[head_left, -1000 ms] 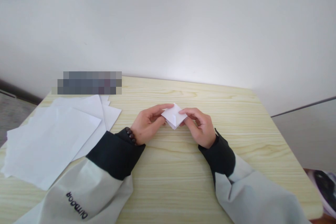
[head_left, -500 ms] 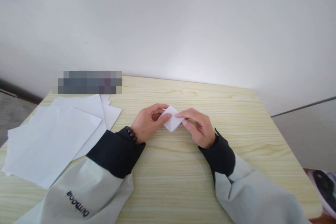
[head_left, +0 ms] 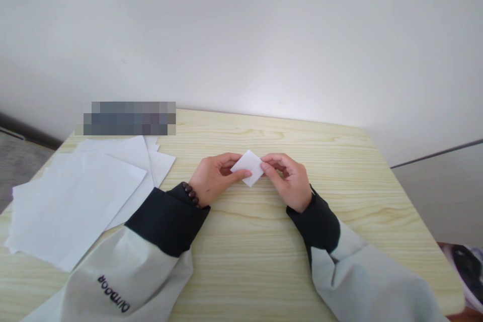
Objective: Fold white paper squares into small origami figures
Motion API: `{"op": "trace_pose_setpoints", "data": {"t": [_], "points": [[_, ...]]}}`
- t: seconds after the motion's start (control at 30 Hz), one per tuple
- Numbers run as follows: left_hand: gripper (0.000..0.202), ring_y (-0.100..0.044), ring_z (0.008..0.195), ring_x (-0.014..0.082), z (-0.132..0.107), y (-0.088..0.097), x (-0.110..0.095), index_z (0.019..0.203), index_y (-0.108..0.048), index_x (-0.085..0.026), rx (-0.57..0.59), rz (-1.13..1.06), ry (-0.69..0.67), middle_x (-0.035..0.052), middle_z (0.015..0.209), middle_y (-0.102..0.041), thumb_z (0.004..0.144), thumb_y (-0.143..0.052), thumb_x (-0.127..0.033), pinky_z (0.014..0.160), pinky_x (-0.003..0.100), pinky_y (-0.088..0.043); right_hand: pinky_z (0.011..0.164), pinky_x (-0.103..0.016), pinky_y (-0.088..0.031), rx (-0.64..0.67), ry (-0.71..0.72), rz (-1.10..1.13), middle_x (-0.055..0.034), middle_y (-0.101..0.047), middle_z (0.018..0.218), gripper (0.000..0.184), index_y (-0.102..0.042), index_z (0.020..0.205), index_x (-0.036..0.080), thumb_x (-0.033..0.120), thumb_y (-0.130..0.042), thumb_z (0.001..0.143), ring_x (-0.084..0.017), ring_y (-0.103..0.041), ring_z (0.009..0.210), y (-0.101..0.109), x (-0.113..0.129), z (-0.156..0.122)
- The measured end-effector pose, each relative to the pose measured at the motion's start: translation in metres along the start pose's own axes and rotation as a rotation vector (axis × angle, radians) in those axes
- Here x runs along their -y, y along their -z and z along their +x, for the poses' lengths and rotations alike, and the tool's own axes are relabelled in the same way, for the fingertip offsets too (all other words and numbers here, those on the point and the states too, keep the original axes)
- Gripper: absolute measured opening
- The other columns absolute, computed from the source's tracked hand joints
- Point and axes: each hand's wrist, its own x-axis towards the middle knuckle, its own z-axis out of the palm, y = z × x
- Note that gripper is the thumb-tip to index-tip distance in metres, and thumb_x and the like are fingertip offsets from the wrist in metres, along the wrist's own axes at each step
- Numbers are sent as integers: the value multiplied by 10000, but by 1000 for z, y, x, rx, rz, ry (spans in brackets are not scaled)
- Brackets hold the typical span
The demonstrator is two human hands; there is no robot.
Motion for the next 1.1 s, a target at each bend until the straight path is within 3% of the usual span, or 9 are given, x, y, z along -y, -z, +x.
{"op": "trace_pose_setpoints", "data": {"t": [0.4,0.6,0.73,0.9,1.1], "points": [[343,-670,821,190,-2,0,2,936,-603,-149,-20,81,-68,57,921,-715,671,-720,-330,764,314,-536,672,-271,-554,19,10,-7,-31,-700,819,118,-610,891,199,289,-575,824,-152,-682,688,0,-1,0],[362,-659,681,164,-3,1,-4,955,-650,-167,-13,274,-26,29,860,-718,677,-703,-393,623,255,-528,663,-262,-552,-28,8,35,-27,-699,829,99,-603,887,198,262,-595,812,-149,-685,702,0,-2,0],[313,-651,667,162,-3,1,-4,914,-677,-173,-23,352,-51,16,819,-719,701,-674,-402,614,249,-516,676,-265,-546,-25,26,-15,-29,-701,820,97,-618,878,197,260,-602,805,-146,-678,700,0,0,0],[292,-660,688,167,-3,0,-3,877,-685,-164,-36,296,-37,13,784,-721,690,-690,-388,630,244,-522,699,-264,-534,-14,68,-84,-26,-705,806,85,-649,837,195,260,-613,794,-144,-661,716,1,2,1],[341,-673,688,171,-4,-2,-8,876,-696,-135,-55,190,47,34,777,-735,668,-704,-405,634,229,-532,691,-246,-529,-36,8,-14,-12,-705,788,77,-649,835,195,253,-608,805,-136,-668,696,1,1,0]]}}
